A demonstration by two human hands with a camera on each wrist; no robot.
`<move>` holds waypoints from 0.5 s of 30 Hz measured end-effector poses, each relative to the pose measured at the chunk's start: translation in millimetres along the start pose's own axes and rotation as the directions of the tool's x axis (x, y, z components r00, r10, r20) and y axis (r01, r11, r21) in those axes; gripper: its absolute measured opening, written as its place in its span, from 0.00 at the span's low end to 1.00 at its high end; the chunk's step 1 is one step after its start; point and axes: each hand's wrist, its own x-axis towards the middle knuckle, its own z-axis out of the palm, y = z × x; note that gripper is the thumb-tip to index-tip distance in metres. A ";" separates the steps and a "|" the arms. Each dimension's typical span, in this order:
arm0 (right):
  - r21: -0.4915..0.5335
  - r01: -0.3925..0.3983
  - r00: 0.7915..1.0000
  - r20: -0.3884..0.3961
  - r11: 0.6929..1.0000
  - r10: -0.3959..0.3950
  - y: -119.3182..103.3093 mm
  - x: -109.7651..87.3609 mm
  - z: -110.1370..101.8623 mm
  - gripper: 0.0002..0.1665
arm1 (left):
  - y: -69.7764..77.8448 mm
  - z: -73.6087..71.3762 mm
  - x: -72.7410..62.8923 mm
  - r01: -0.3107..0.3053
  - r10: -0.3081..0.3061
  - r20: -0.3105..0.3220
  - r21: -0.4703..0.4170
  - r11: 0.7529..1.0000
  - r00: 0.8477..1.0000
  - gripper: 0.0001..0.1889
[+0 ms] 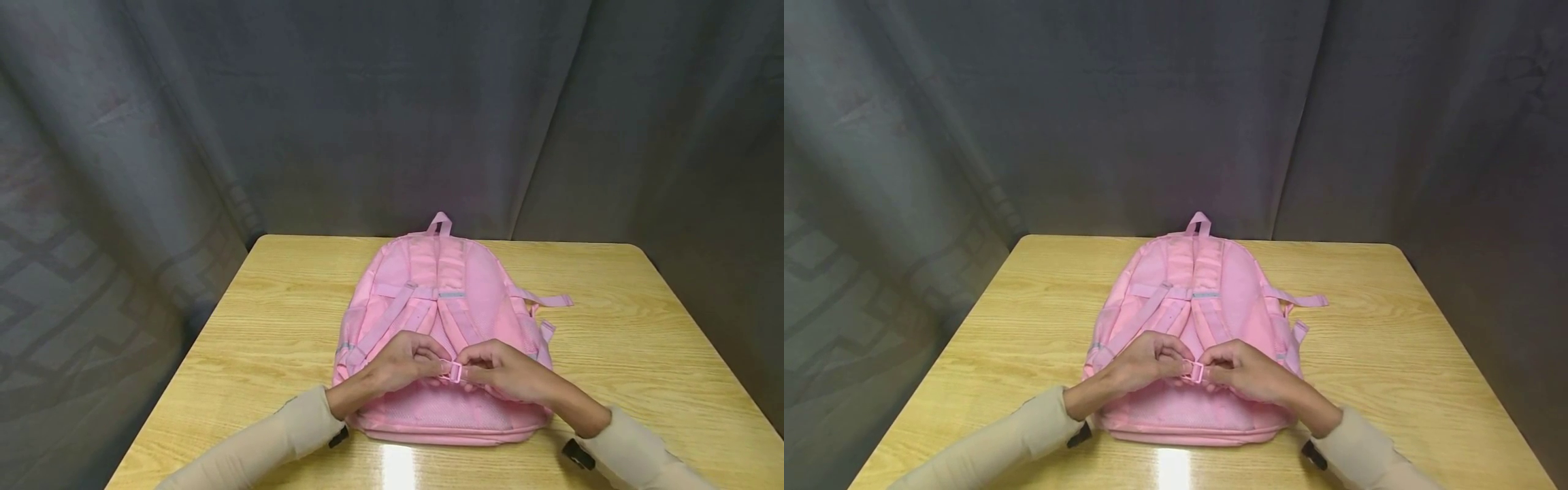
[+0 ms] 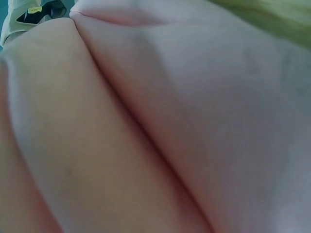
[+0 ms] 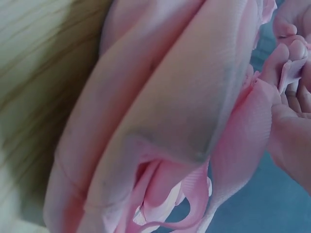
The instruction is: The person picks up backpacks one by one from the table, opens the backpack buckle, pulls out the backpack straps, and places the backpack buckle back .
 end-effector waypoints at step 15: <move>-0.218 0.004 1.000 -0.017 0.976 -0.007 -3.4 -5.0 -6.5 0.07 | -3.2 0.4 -1.6 0.014 -0.013 0.008 -0.031 0.999 1.000 0.08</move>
